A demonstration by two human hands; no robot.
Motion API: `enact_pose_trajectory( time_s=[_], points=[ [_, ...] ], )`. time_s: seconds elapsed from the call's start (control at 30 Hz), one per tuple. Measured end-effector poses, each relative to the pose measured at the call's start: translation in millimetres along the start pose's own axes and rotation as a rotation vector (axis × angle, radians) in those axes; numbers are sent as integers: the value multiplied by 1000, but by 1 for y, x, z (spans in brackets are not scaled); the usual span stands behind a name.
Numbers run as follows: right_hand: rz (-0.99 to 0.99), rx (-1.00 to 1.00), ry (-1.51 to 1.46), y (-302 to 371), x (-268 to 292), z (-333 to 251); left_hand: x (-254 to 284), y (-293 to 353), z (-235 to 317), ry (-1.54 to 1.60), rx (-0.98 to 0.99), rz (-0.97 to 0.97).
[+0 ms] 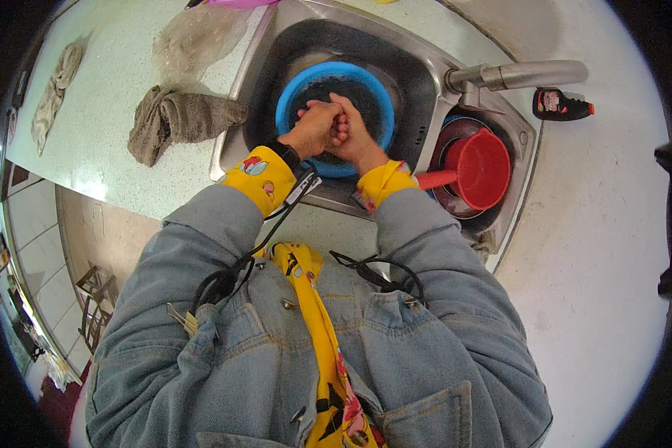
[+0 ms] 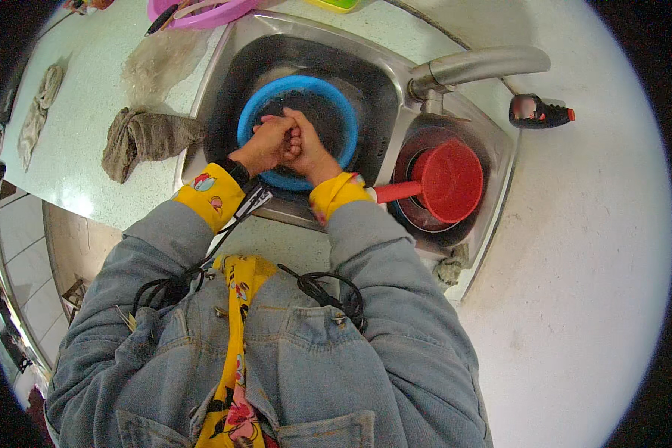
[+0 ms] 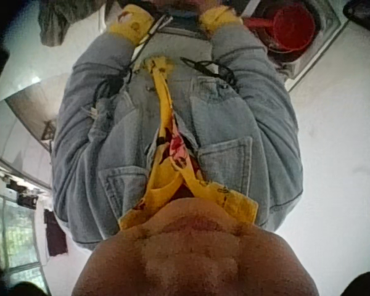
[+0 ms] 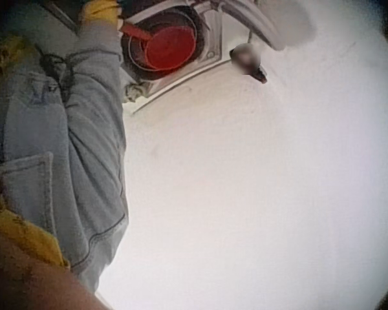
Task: The person repeatedly aligns and snaps a long metal trim piece into the bottom edge of a wall-mounted range hood. After several attempts, the person wipes the hood surface with a cloth, washes hands at the sink, and walks through the house.
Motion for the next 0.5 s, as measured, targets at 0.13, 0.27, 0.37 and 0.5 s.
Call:
enact_pose_trajectory(
  time_s=[0.13,0.27,0.37,0.5],
  points=[
    [94,245,-189,-8,-20,11,-12,3,21,-866,-487,377],
    [314,317,-273,12,-42,0,-20,4,29,-1513,-470,494],
    [399,229,401,66,-40,-40,-20,-2,33,-1430,-572,536],
    [1091,871,2062,156,-17,-128,-28,-20,42,-683,-246,422]
  ],
)
Point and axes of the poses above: each hand's wrist, its own y-axis away from the middle knuckle, its own x-axis out of the back of the hand, z = x × y, the point moved 1 cm from there along -y, towards the middle knuckle, and after that the axes turned 8 degrees about -z, right-handed, at the moved point
